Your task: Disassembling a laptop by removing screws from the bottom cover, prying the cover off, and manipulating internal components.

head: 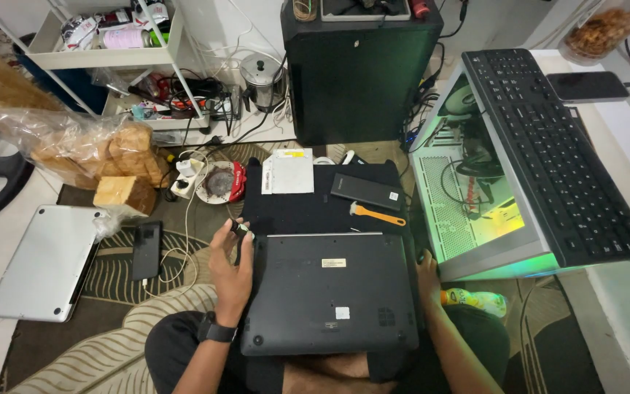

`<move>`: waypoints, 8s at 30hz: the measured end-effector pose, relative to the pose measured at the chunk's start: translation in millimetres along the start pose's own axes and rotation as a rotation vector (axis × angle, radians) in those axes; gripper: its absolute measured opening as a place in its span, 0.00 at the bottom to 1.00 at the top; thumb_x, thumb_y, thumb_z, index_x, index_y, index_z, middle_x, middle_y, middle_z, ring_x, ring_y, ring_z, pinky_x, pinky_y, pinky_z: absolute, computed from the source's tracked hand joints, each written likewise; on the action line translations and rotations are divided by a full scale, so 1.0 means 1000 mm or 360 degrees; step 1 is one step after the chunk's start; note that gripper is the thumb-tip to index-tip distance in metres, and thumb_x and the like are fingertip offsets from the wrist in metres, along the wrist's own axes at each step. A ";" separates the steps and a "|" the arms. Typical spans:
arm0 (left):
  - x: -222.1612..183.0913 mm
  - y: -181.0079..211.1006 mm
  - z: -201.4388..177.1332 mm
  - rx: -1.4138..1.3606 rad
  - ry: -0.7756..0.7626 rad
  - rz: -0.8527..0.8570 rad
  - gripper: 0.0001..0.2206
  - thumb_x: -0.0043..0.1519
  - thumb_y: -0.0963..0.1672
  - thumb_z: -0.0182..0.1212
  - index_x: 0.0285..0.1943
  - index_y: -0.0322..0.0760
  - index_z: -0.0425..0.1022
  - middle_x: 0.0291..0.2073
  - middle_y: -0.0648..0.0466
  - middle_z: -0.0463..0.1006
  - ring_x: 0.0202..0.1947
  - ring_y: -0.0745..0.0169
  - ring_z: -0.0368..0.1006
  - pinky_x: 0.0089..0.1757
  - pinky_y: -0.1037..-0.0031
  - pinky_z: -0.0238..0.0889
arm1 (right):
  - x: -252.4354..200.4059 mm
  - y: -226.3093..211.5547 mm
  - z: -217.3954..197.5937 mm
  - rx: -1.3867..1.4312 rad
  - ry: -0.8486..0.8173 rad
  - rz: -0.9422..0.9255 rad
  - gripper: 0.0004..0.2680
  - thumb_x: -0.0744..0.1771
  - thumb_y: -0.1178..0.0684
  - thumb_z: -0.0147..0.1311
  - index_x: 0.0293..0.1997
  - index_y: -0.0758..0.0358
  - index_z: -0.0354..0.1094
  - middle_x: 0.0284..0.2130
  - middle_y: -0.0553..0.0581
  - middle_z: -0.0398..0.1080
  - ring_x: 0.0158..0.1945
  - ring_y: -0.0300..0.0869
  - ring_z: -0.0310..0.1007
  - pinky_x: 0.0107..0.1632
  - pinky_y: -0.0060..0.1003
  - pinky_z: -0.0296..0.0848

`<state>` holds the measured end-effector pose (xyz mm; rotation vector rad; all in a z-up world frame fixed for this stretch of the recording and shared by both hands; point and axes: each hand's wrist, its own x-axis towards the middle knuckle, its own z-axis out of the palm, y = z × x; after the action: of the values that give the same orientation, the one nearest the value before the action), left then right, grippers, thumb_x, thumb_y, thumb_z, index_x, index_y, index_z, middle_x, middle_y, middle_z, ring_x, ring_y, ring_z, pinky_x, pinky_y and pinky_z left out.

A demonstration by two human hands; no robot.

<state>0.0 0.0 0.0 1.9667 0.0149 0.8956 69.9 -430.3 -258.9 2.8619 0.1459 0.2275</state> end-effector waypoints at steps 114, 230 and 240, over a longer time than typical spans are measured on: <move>-0.063 0.061 -0.034 0.0372 -0.1360 -0.0137 0.41 0.51 0.55 0.76 0.76 0.54 0.64 0.80 0.45 0.44 0.79 0.33 0.28 0.66 0.33 0.12 | -0.054 -0.093 -0.287 0.2849 0.0294 0.0142 0.25 0.73 0.62 0.42 0.75 0.52 0.26 0.46 0.73 0.71 0.44 0.54 0.79 0.49 0.43 0.83; -0.019 0.022 0.009 0.0528 -0.0743 -0.0236 0.23 0.63 0.53 0.66 0.68 0.51 0.74 0.76 0.43 0.56 0.72 0.26 0.51 0.68 0.42 0.44 | -0.044 0.002 -0.234 0.1332 0.1088 -0.0138 0.27 0.63 0.58 0.69 0.66 0.80 0.59 0.53 0.77 0.66 0.55 0.69 0.71 0.56 0.54 0.73; -0.017 0.032 0.006 0.0527 -0.0842 -0.0388 0.23 0.64 0.54 0.63 0.69 0.52 0.73 0.77 0.45 0.54 0.75 0.31 0.48 0.69 0.46 0.39 | -0.051 0.000 -0.228 0.1449 0.0947 -0.0059 0.27 0.64 0.60 0.66 0.69 0.73 0.54 0.51 0.73 0.70 0.50 0.64 0.75 0.47 0.50 0.78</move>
<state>-19.6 -28.5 13.0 2.3951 0.1004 0.2048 -18.2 -378.1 -49.1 3.5387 0.5321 1.2980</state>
